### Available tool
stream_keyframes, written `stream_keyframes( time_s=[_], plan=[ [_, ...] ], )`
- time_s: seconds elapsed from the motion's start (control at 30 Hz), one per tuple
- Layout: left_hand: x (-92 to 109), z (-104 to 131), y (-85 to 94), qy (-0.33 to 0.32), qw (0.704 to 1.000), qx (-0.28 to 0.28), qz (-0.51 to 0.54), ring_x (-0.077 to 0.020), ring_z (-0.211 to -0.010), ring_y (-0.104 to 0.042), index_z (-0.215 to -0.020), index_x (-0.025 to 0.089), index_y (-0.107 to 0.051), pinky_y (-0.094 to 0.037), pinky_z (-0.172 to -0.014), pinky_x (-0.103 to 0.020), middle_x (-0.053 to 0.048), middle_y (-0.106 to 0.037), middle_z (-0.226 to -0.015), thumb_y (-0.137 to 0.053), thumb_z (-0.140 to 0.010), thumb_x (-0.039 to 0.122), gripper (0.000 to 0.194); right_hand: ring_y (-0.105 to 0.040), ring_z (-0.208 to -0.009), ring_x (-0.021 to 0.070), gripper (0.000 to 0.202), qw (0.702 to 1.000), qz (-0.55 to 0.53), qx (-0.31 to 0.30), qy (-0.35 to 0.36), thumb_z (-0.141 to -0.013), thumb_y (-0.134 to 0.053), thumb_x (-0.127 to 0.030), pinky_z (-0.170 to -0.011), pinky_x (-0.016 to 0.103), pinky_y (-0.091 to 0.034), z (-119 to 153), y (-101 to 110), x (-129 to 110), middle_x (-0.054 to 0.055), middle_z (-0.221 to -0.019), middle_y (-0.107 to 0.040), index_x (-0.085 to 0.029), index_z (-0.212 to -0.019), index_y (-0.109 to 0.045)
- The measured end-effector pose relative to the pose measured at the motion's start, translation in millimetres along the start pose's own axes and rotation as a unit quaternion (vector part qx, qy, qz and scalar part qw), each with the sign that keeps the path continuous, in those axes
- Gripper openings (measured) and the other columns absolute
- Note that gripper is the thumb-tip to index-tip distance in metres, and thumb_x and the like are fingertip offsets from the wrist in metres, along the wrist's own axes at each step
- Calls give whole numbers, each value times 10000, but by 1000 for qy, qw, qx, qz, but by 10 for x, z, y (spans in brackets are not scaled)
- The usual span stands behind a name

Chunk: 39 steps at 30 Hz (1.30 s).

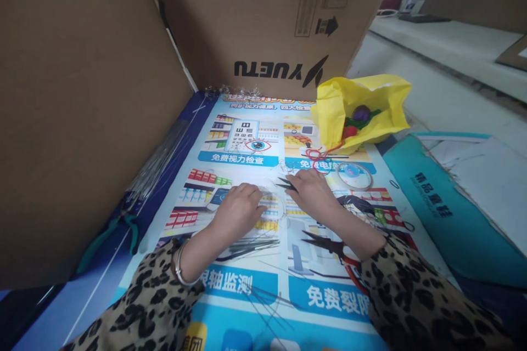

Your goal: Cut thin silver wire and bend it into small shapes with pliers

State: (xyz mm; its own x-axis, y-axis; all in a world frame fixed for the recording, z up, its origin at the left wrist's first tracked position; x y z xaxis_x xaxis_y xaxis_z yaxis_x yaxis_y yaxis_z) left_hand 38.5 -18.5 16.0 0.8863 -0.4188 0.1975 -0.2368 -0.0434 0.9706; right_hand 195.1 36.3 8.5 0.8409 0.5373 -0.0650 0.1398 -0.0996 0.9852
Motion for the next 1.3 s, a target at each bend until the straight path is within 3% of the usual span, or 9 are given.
stream_keyframes(
  time_s=[0.23,0.33,0.4,0.5,0.67,0.87,1.03,1.3],
  plan=[
    [23,84,61,29,999,1,-22,-256,-940,-504,-952,162,-586,-373,-800,-396,-104,-602,-935,-481,-829,304,216,-472,-961,248,266,1000,-6,-1,10,-817,-514,-329,-807,354,-305,35,151,-36,109,-984,-592,-182,-1020,-603],
    [10,105,69,46,999,3,-22,-252,-933,-505,-960,166,-588,-371,-801,-397,-103,-600,-925,-478,-825,296,217,-535,-725,174,300,994,-62,-87,-25,-852,-431,-412,-633,281,-325,90,228,-54,57,-752,-619,-198,-764,-623],
    [5,110,65,55,998,1,-29,-252,-931,-504,-964,167,-586,-375,-802,-398,-101,-598,-924,-490,-814,290,217,-522,-599,148,386,982,-97,-164,-6,-820,-433,-513,-536,265,-284,146,225,-130,30,-633,-606,-206,-655,-600],
    [-5,111,48,64,997,1,-32,-258,-945,-498,-974,165,-579,-389,-801,-399,-102,-589,-943,-501,-807,305,231,-517,-562,139,308,972,-100,-210,10,-771,-515,-457,-497,256,-242,204,175,-210,16,-588,-604,-209,-603,-586],
    [-30,99,7,47,999,16,9,-245,-1019,-474,-1030,155,-554,-394,-868,-379,-98,-563,-1056,-521,-792,252,259,-527,-596,130,145,978,-96,-186,-3,-742,-489,-219,-515,246,-248,185,74,-200,1,-632,-616,-214,-622,-570],
    [-73,64,-12,13,997,12,80,-230,-1047,-468,-1044,163,-540,-381,-914,-364,-81,-573,-1075,-524,-759,150,286,-556,-643,148,171,983,-84,-156,-42,-811,-402,-204,-539,249,-277,138,65,-158,26,-696,-628,-205,-747,-561],
    [-89,38,-15,0,993,8,118,-227,-1040,-467,-991,165,-526,-383,-902,-367,-89,-565,-1038,-488,-725,103,276,-584,-741,175,205,987,-51,-155,-11,-852,-380,-178,-626,253,-332,123,18,-217,84,-828,-648,-171,-938,-566],
    [-95,-24,-66,-39,984,-19,175,-210,-946,-477,-875,178,-478,-411,-803,-346,-64,-523,-943,-445,-671,73,232,-579,-851,163,248,982,-65,-172,39,-873,-348,-176,-701,231,-363,107,-36,-258,65,-920,-640,-186,-985,-568]
  ],
)
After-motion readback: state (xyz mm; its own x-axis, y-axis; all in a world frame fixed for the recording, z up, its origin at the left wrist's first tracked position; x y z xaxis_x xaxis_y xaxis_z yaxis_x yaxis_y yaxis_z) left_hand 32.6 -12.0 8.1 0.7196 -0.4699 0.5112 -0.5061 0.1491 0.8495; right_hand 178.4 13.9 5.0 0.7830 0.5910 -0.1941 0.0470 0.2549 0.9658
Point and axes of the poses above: each hand's wrist, its own z-axis away from the middle knuckle, its own y-axis out of the back of the hand, x = y × z, the point moved 5 cm from there along -z, towards the middle knuckle
